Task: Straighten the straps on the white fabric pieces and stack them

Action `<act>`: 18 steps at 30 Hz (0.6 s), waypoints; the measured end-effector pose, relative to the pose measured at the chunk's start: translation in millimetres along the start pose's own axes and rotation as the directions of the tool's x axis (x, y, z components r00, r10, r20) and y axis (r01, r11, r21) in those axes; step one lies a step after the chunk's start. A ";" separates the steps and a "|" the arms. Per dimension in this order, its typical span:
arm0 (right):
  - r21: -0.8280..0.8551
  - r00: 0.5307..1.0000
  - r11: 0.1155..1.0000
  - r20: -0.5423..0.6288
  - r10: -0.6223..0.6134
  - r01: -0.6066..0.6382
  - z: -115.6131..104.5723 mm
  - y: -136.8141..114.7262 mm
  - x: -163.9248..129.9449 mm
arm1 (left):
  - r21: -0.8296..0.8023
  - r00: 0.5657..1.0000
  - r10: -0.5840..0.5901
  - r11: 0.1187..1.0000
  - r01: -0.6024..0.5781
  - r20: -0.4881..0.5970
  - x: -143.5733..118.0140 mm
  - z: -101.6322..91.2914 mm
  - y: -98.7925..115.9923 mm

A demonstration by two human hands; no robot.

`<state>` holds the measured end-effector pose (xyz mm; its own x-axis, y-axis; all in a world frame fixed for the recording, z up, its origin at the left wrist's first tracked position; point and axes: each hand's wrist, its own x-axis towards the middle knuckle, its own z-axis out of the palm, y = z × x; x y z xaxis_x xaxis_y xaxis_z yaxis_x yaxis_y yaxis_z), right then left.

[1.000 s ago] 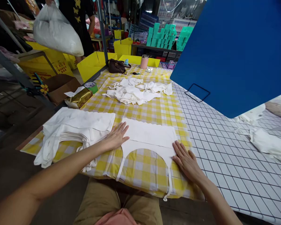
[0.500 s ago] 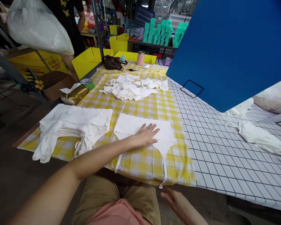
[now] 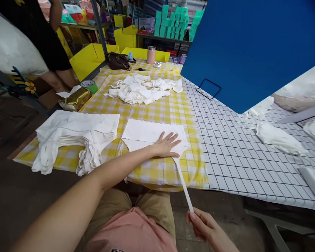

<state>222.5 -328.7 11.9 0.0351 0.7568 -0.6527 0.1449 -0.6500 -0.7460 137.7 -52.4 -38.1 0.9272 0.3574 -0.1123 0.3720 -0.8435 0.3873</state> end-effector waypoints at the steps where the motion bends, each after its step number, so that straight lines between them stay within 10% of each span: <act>1: -0.052 0.999 0.999 -0.040 0.009 -0.011 -3.8 0.0 -5.9 | 0.000 1.000 0.001 1.000 -0.001 -0.003 0.7 0.4 -0.4; 8: -0.544 0.849 0.839 -0.442 -0.291 0.005 -28.7 4.5 -30.6 | 0.001 1.000 -0.002 1.000 0.002 0.013 1.8 1.3 -1.6; 18: -0.677 0.794 0.732 -0.403 -0.455 0.076 -42.4 -40.7 -51.2 | 0.017 1.000 -0.014 1.000 0.014 0.008 2.3 0.8 -1.2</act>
<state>256.7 -338.1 81.3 0.3605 0.9243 -0.1254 0.7778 -0.3721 -0.5065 139.3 -51.0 -39.5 0.9222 0.3659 -0.1253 0.3856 -0.8452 0.3701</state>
